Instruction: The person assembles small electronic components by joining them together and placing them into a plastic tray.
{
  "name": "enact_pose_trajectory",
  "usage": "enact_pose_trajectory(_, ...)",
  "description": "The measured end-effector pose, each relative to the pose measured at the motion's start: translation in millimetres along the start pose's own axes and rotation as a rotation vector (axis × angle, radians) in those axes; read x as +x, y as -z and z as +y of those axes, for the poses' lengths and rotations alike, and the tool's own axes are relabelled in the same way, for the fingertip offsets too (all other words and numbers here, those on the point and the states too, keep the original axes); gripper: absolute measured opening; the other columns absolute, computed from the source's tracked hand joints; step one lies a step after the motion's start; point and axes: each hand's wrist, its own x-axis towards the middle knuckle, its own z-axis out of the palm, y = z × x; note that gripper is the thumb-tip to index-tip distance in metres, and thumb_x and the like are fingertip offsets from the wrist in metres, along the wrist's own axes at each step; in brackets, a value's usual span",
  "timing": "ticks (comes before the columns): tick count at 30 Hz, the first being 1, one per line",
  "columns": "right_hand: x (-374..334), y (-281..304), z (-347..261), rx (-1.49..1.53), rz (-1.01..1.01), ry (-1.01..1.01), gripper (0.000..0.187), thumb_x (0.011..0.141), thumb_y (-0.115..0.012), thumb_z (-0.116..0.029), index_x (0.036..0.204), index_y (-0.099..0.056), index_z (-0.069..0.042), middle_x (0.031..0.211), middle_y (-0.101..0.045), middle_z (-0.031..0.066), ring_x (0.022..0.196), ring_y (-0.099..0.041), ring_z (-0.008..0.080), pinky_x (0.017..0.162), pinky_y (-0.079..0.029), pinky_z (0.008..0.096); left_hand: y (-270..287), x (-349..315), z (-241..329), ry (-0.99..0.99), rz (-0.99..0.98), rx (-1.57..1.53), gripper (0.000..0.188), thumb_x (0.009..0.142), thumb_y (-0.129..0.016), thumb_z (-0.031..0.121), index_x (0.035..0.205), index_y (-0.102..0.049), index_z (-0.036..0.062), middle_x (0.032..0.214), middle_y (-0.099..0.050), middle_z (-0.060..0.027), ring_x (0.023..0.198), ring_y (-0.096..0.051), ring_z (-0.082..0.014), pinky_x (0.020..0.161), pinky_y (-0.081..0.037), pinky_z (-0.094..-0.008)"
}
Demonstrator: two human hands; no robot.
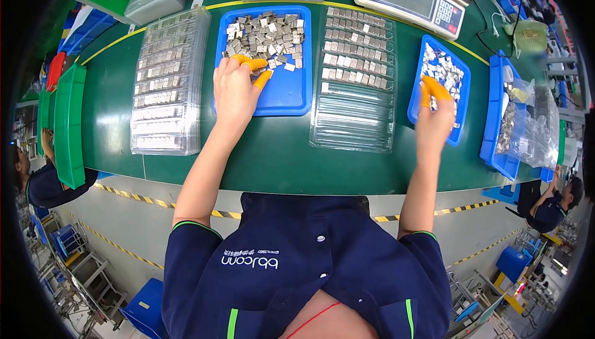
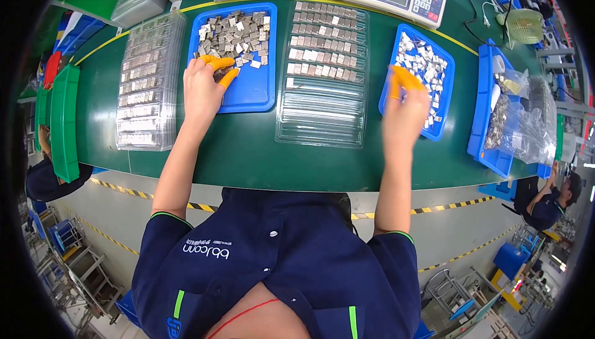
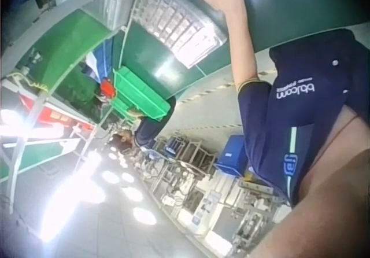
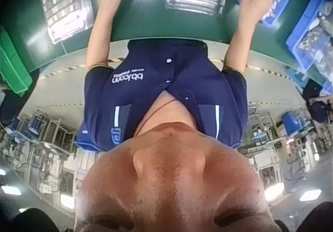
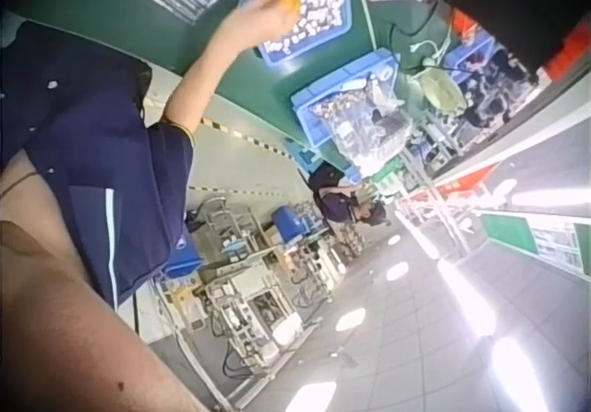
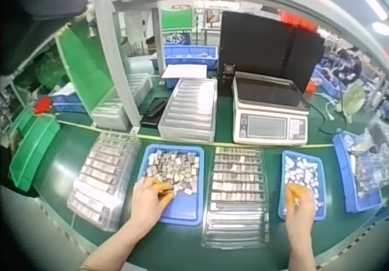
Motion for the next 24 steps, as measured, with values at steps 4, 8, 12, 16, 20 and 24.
enact_pose_trajectory(4,-9.2,6.4,74.2,-0.196,-0.089,-0.079,0.035,0.081,-0.063,-0.009,0.114,-0.056,0.002,0.102,-0.058,0.0211,0.088,-0.056,0.0338,0.081,-0.044,0.0379,6.0,3.8,9.5,-0.016,-0.059,-0.067,0.025,0.069,-0.074,0.022,0.088,-0.07,0.0062,0.085,-0.059,-0.0102,0.087,-0.051,-0.0259,0.078,-0.041,-0.0367)
enact_pose_trajectory(8,-7.6,11.6,72.4,-0.173,-0.194,-0.143,0.035,0.078,-0.068,-0.013,0.109,-0.06,0.0,0.1,-0.059,0.0189,0.085,-0.057,0.031,0.077,-0.046,0.0361,6.5,3.5,7.2,-0.095,-0.07,-0.075,0.024,0.068,-0.075,0.017,0.088,-0.068,0.0059,0.087,-0.058,-0.0109,0.084,-0.052,-0.0276,0.078,-0.042,-0.037)
enact_pose_trajectory(12,-3.2,11.5,70.3,-0.165,-0.247,-0.373,0.025,0.075,-0.07,-0.012,0.097,-0.067,-0.002,0.091,-0.064,0.0168,0.079,-0.061,0.0289,0.071,-0.048,0.0349,5.5,4.5,6.7,-0.109,-0.148,-0.118,0.025,0.066,-0.075,0.015,0.086,-0.068,0.0038,0.088,-0.056,-0.0111,0.09,-0.05,-0.0277,0.083,-0.042,-0.0365)
enact_pose_trajectory(16,-2.2,13.8,63.6,-0.198,-0.147,-0.431,0.018,0.074,-0.068,-0.006,0.091,-0.069,-0.001,0.09,-0.065,0.0173,0.079,-0.063,0.0295,0.072,-0.049,0.0346,3.0,5.7,5.0,-0.111,-0.142,-0.165,0.021,0.067,-0.074,0.012,0.086,-0.067,0.0038,0.086,-0.058,-0.0109,0.086,-0.053,-0.026,0.079,-0.044,-0.0347)
enact_pose_trajectory(20,-7.3,14.8,82.5,-0.168,0.021,-0.252,0.018,0.077,-0.064,-0.002,0.094,-0.068,0.0,0.092,-0.065,0.0168,0.081,-0.064,0.0285,0.074,-0.05,0.0344,7.0,8.9,12.8,0.071,-0.268,-0.306,0.019,0.068,-0.074,0.008,0.085,-0.067,0.0028,0.075,-0.058,-0.0048,0.065,-0.053,-0.0128,0.064,-0.045,-0.0243)
enact_pose_trajectory(24,-4.1,17.6,82.0,-0.14,0.116,-0.152,0.021,0.08,-0.063,-0.003,0.1,-0.067,-0.001,0.091,-0.066,0.0163,0.079,-0.064,0.0231,0.073,-0.05,0.0325,6.1,7.7,14.7,0.169,-0.325,-0.429,0.02,0.069,-0.075,0.008,0.087,-0.067,0.0026,0.075,-0.06,-0.0029,0.065,-0.051,-0.0094,0.065,-0.044,-0.0222)
